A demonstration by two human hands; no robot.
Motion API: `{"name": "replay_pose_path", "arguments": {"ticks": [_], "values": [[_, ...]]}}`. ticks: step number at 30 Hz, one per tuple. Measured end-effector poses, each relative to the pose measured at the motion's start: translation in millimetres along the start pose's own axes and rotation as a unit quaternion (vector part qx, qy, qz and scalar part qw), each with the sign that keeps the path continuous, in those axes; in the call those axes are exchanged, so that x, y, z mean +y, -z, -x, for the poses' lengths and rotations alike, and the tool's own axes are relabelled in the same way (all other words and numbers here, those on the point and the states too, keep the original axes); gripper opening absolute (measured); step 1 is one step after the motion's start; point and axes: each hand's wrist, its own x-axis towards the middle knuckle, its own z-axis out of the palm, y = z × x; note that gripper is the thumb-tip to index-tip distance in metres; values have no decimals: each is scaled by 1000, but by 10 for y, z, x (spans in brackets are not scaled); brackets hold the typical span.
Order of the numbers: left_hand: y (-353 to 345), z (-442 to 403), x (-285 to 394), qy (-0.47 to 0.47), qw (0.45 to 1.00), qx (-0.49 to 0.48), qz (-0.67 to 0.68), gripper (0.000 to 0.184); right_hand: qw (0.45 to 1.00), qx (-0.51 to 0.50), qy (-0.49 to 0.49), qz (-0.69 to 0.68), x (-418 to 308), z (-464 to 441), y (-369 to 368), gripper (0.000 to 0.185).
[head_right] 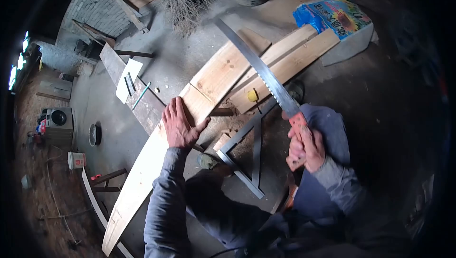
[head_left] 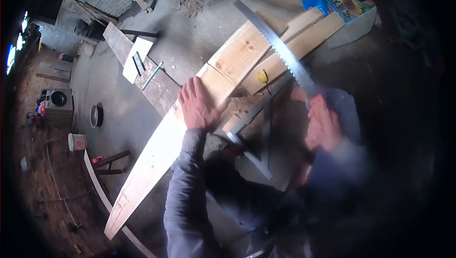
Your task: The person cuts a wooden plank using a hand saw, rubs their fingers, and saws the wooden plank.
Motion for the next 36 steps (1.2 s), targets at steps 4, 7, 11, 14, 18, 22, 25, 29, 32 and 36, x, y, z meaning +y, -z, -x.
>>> {"name": "replay_pose_path", "arguments": {"ticks": [4, 7, 11, 14, 18, 22, 25, 29, 32, 36], "values": [[78, -36, 40, 7, 1000, -23, 20, 116, 966, -30, -125, -225, 251, -166, 92, 48], [55, -57, 7, 1, 999, -29, 13, 117, 951, -39, -149, -268, 291, -191, 157, 52], [29, -88, -31, -13, 1000, -27, 4, 116, 946, -50, -158, -279, 355, -225, 184, 52], [-31, -63, -56, -26, 999, -14, 16, 116, 942, -30, -170, -287, 287, -209, 107, 50], [5, -64, -13, -6, 999, -26, 20, 116, 983, 28, -115, -142, 69, -190, -135, 41], [-17, -23, -5, -4, 1000, -12, -9, 115, 996, 31, -1, 78, 8, -162, -201, 20], [-23, 4, 8, 2, 1000, 3, -6, 114, 949, 15, 184, 254, 36, -309, -363, 27], [-39, 27, -7, 1, 1000, 15, -16, 114, 856, -18, 320, 406, 207, -602, -592, 33], [2, 27, 5, 14, 1000, 6, 5, 114, 834, -35, 350, 424, 328, -845, -766, 29], [24, 34, 11, 18, 1000, 11, 16, 113, 797, -32, 370, 477, 427, -1106, -971, 24]]}}
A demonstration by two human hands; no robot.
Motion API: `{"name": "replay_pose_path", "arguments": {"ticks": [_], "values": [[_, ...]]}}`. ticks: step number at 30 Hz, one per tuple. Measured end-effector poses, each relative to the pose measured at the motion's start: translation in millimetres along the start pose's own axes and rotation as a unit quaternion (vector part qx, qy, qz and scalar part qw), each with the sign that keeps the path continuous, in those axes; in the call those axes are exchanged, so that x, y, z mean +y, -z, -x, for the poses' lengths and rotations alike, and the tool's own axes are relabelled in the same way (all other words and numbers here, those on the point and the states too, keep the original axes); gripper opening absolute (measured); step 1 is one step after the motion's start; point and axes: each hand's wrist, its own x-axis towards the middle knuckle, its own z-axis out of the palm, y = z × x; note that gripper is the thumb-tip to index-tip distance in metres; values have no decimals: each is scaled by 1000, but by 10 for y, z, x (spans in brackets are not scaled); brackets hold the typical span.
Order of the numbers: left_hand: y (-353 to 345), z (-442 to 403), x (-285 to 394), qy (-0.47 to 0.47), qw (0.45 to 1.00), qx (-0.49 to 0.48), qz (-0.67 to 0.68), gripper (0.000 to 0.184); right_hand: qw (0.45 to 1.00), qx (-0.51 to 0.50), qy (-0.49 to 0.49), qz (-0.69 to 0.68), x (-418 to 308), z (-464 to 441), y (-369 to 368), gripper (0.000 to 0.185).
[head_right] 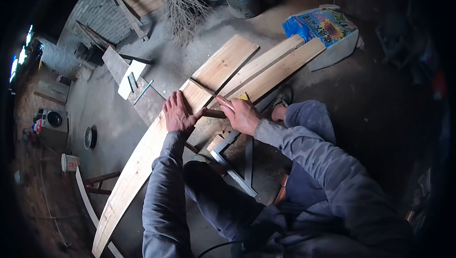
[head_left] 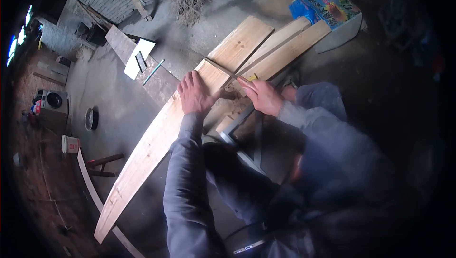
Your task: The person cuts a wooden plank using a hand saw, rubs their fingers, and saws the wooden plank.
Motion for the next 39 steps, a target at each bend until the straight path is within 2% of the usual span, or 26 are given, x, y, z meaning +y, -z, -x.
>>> {"name": "replay_pose_path", "arguments": {"ticks": [2, 5, 7, 9, 12, 14, 16, 17, 18, 19, 21, 24, 25, 26, 27, 30, 31, 33, 36, 37, 38, 39], "values": [[-34, 8, -21, -2, 1000, 7, 1, 113, 999, 7, -13, 32, 66, 70, -101, 23], [-68, 8, -50, -5, 1000, 11, -1, 113, 999, 6, 14, -33, -242, 382, 244, 21], [-77, 3, -55, -6, 1000, 18, 2, 112, 995, -70, -59, 43, -413, 896, 662, 23], [-41, 6, -38, -1, 1000, 17, 11, 111, 984, -124, -76, 107, -851, 1214, 1136, 29], [-25, -2, -32, 10, 1000, 2, 25, 112, 985, -124, -27, 116, -913, 1407, 1429, 28], [-34, -7, -24, 6, 1000, 10, 23, 112, 984, -133, -50, 103, -957, 1271, 1388, 27], [-42, -7, -25, 5, 1000, 11, 22, 112, 985, -122, -124, 12, -690, 923, 983, 23], [-27, -5, -17, 3, 1000, 11, 20, 113, 992, -111, -53, 16, -428, 680, 682, 17], [-17, -22, -13, 5, 1000, 9, 24, 113, 998, -64, 1, -3, -288, 363, 354, 20], [-26, -27, -16, 7, 1000, 6, 26, 112, 988, -89, -122, -9, -158, 50, 52, 24], [-36, 6, -46, 9, 1000, 9, 23, 113, 984, -79, -116, 108, -159, -432, -275, 25], [-59, 7, -31, 1, 1000, 17, 20, 113, 999, -42, -8, 23, -119, -294, -134, 23], [-40, -42, -27, 1, 1000, 19, 19, 113, 997, -66, -51, -4, -134, -128, -17, 24], [-37, -45, -34, 3, 1000, 16, 20, 113, 993, -77, -86, 26, -304, 115, 210, 24], [-54, -2, -39, 6, 1000, 6, 22, 113, 998, -60, -29, 14, -255, 422, 363, 23], [-33, -1, -25, 4, 1000, 6, 6, 111, 982, -111, -151, 25, -804, 1110, 1082, 18], [-44, 4, -34, 1, 1000, 6, -6, 111, 982, -127, -117, 77, -886, 1275, 1250, 19], [-54, 4, -31, 1, 1000, -1, 0, 113, 976, -145, -137, 93, -1004, 1360, 1379, 18], [-33, -10, -34, 1, 1000, 2, 14, 114, 975, -153, -148, 64, -851, 1180, 1188, 16], [-36, -7, -37, 1, 1000, 2, 21, 114, 979, -134, -153, -9, -693, 964, 959, 17], [-35, -5, -34, 0, 1000, 4, 28, 114, 984, -148, -96, 26, -441, 699, 694, 17], [-35, -19, -34, -2, 1000, 8, 27, 114, 996, -86, -24, 2, -200, 403, 348, 18]]}}
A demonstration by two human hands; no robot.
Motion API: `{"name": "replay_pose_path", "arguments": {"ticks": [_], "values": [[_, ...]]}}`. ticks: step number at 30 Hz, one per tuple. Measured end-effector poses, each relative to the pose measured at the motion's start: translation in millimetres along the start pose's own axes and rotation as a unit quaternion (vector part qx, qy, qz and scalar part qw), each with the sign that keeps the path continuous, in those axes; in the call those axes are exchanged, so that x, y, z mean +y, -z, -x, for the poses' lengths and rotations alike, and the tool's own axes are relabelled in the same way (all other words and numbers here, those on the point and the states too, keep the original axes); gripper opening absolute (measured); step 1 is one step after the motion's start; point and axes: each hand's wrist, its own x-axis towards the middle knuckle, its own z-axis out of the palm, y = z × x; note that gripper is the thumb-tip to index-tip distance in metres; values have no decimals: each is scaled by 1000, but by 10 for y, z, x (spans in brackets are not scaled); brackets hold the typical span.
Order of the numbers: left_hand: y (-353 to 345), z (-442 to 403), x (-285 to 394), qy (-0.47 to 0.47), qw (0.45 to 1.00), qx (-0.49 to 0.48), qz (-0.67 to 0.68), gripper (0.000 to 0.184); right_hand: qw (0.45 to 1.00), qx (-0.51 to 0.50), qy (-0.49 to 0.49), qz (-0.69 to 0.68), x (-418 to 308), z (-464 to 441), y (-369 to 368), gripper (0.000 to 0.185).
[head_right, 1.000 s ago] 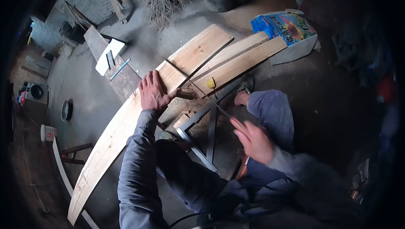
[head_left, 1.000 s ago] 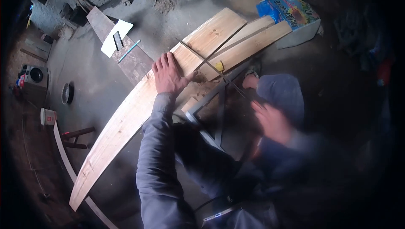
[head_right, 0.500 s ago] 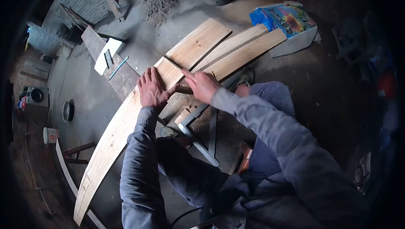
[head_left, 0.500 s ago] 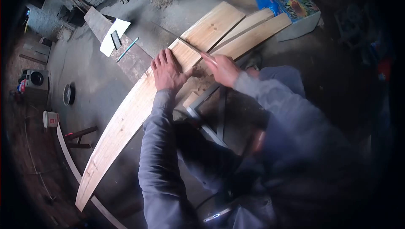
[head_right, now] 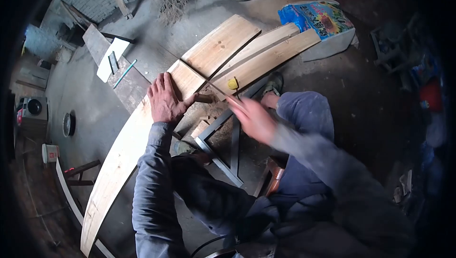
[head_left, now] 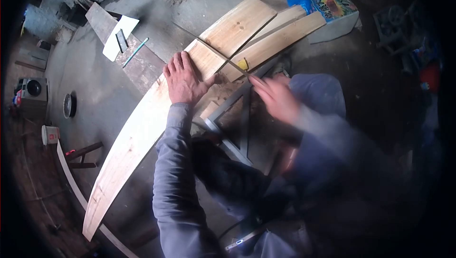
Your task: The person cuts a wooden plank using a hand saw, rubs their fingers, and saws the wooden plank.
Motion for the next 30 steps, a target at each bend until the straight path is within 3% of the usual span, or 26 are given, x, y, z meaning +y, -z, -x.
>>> {"name": "replay_pose_path", "arguments": {"ticks": [1, 3, 4, 6, 8, 9, 10, 12, 16, 19, 23, 26, 27, 28, 29, 30], "values": [[-15, 2, -8, -1, 1000, 2, -3, 114, 996, -8, -83, -33, 24, -382, -192, 22], [-26, 28, -25, -5, 1000, 9, 2, 115, 984, -29, -145, 94, -127, -904, -358, 24], [-22, 30, -29, -7, 1000, 2, -10, 115, 992, -13, -113, 61, -102, -858, -358, 24], [-11, 23, -12, -5, 1000, -4, -26, 115, 999, 15, -40, 8, 24, -697, -304, 23], [-11, 10, -2, -1, 999, -6, -34, 114, 999, 12, -38, 31, 61, -159, -129, 21], [-12, 18, -10, -4, 1000, -4, -31, 114, 998, 0, -58, 21, -98, 172, 81, 23], [-18, 21, -17, -5, 1000, -2, -28, 113, 983, -79, -159, 56, -306, 476, 333, 34], [-23, 23, -15, -9, 999, 8, -33, 111, 976, -90, -191, 46, -655, 908, 702, 35], [-23, 22, 6, -6, 1000, 2, -27, 109, 989, -59, -108, 77, -584, 1172, 813, 28], [-12, 6, -14, 6, 1000, -18, -12, 113, 996, 4, -85, 9, -295, 456, 362, 19], [-48, 14, -35, 7, 1000, -10, -6, 118, 996, 48, -59, 42, 116, -748, -436, 29], [-14, 15, -22, -2, 1000, -11, -19, 115, 998, 33, -43, 40, 231, -648, -402, 26], [-42, 11, -42, -7, 999, 4, -33, 114, 998, 55, 1, -33, 126, -497, -298, 24], [-83, 18, -54, -11, 999, 13, -45, 113, 997, 59, -14, -42, -20, -259, -157, 23], [-46, 7, -40, -11, 999, 1, -32, 113, 995, -11, -99, 13, -99, 37, 43, 22], [-62, 16, -38, -13, 999, 10, -28, 113, 993, -25, -102, 47, -123, 356, 188, 20]]}}
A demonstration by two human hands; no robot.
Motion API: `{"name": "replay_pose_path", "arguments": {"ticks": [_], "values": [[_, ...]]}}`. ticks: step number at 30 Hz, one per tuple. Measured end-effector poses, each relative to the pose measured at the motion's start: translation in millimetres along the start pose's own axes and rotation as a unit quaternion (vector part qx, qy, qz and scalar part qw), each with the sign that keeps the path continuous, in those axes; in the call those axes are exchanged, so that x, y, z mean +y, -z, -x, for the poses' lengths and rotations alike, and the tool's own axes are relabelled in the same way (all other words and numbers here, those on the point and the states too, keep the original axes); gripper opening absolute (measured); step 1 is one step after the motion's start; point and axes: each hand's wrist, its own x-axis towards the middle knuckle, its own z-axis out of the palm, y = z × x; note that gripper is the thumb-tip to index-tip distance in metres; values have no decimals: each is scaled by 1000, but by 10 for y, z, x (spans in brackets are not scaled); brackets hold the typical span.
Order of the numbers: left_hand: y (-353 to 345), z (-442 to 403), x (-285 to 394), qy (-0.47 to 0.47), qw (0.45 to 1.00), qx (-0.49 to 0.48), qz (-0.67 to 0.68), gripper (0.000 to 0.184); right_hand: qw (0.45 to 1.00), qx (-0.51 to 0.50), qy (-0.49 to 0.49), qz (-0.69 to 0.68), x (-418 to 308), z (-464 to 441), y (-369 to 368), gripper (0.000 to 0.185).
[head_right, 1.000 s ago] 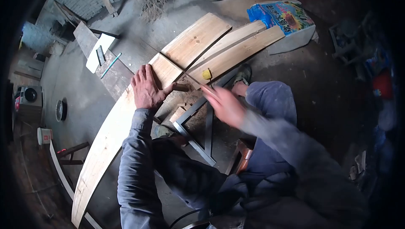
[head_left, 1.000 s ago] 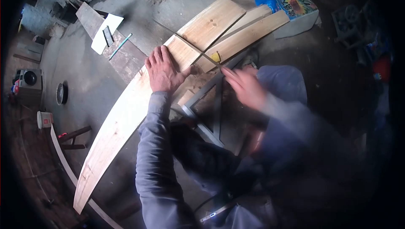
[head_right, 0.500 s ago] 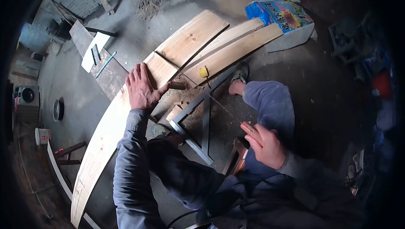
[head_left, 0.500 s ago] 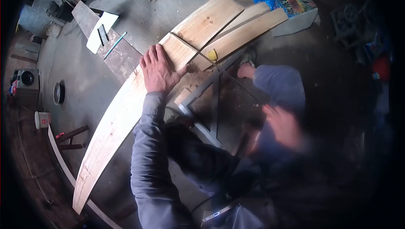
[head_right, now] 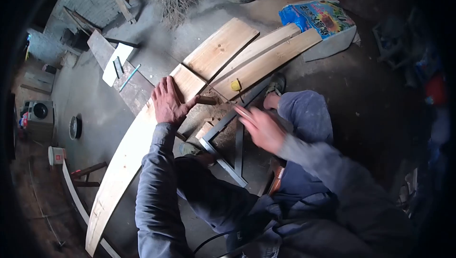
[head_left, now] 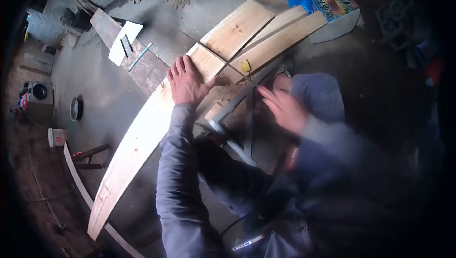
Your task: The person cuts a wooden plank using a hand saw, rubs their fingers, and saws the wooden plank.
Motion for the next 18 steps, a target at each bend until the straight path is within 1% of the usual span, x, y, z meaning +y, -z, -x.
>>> {"name": "replay_pose_path", "arguments": {"ticks": [1, 2, 4, 6, 8, 10, 13, 16, 17, 18], "values": [[44, 3, 24, 5, 1000, -9, 4, 112, 999, 8, 0, -45, -194, 276, 236, 18], [88, 1, 36, 8, 1000, -19, 6, 112, 1000, 2, 11, 3, -132, 541, 358, 14], [60, 3, 24, 7, 1000, -9, 3, 111, 998, -24, 18, 50, -256, 863, 625, 17], [29, 3, 24, 6, 1000, -7, 4, 112, 999, -29, -12, 27, -299, 927, 662, 19], [55, -10, 33, 5, 1000, -9, 4, 112, 1000, -7, -1, -12, -196, 624, 394, 15], [25, -10, 20, 4, 1000, -9, 4, 113, 997, 35, 58, -44, -100, -56, 26, 14], [59, 24, 17, 6, 1000, -11, 2, 114, 997, 63, 13, -29, -32, -976, -527, 31], [97, -3, 62, 4, 1000, -23, 2, 115, 998, 58, 21, -26, 17, -941, -497, 33], [104, -9, 61, 6, 1000, -25, -2, 114, 998, 57, 28, -30, 68, -834, -454, 30], [86, -14, 51, 10, 1000, -29, -5, 114, 997, 59, 30, -41, 57, -545, -333, 28]]}}
